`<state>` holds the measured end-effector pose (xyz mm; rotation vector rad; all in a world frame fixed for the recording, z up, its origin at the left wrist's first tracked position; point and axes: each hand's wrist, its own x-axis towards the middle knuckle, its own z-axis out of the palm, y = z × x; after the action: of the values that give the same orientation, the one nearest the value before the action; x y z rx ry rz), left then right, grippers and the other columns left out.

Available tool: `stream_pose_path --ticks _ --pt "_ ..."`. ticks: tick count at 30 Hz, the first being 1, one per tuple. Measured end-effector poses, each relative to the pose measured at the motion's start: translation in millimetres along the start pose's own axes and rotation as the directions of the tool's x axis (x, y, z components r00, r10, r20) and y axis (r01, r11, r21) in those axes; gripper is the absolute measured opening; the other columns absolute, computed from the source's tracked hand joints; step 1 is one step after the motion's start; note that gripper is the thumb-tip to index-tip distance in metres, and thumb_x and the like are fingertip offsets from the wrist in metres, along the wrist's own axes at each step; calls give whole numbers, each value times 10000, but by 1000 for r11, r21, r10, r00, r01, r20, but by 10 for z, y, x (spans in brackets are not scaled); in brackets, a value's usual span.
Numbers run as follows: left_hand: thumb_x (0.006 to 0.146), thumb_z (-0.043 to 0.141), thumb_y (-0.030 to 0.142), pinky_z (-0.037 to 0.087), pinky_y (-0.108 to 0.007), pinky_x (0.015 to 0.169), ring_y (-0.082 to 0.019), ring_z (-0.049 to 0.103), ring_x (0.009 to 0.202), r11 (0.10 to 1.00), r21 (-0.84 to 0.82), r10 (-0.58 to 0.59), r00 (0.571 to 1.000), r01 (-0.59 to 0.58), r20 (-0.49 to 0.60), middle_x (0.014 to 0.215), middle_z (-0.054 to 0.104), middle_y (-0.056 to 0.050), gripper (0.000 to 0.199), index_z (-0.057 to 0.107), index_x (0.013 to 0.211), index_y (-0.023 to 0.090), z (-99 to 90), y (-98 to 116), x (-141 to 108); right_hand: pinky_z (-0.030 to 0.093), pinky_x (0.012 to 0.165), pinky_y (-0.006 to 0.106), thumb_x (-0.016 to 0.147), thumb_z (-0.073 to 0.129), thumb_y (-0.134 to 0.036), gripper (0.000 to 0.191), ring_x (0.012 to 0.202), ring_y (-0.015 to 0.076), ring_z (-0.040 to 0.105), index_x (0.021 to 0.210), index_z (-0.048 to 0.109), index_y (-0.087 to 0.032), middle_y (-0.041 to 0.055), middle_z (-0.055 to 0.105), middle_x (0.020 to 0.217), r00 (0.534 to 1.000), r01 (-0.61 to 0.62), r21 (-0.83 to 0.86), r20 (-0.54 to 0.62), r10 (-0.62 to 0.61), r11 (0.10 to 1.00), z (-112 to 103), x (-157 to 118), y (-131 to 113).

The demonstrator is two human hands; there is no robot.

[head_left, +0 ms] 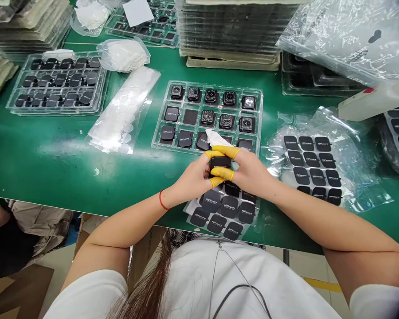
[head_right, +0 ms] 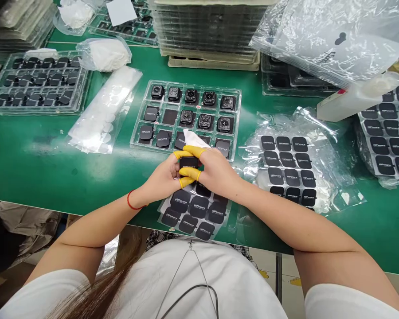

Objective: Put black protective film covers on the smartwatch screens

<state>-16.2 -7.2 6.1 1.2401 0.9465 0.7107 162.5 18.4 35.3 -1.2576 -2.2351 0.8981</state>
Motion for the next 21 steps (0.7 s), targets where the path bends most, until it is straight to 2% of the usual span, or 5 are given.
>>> stream_pose_path --ticks 5,8,12,17,21 --pt "818 646 194 529 -293 738 -179 690 906 999 44 21 990 -15 -143 909 704 -28 607 315 1327 203 -69 51 12 495 737 329 931 509 -261 245 837 203 648 1043 711 -178 59 720 991 980 -36 -5 -197 34 999 -121 608 -9" --pt "836 543 104 528 -305 792 -190 668 1053 975 214 64 998 -58 -21 1111 693 -78 480 407 1286 198 -126 39 13 485 767 347 953 461 -225 285 852 216 631 1132 672 -156 73 712 980 954 -81 -125 -296 41 989 -27 1141 66" --pt "807 392 -22 492 -357 988 -186 625 1189 928 344 95 983 -146 160 1245 660 -97 444 539 1178 172 -169 33 4 463 811 386 934 448 -172 320 943 277 619 1144 687 -141 125 701 1056 982 -153 -355 -159 101 922 167 1567 152" --pt "812 448 -8 507 -317 939 -182 657 1144 991 -24 137 968 -135 210 1132 711 -122 422 547 1189 154 -234 192 -35 435 831 420 917 536 -272 296 1060 345 572 1100 725 -135 169 677 1101 998 -44 -619 -69 2 784 31 1445 213" --pt "835 612 130 515 -313 899 -204 682 1087 953 -295 155 944 -65 290 1092 726 -136 360 556 1189 160 -267 278 -59 417 821 432 830 670 -320 306 1007 349 570 1042 721 -107 177 690 1019 996 61 -790 84 9 611 -67 1320 335"
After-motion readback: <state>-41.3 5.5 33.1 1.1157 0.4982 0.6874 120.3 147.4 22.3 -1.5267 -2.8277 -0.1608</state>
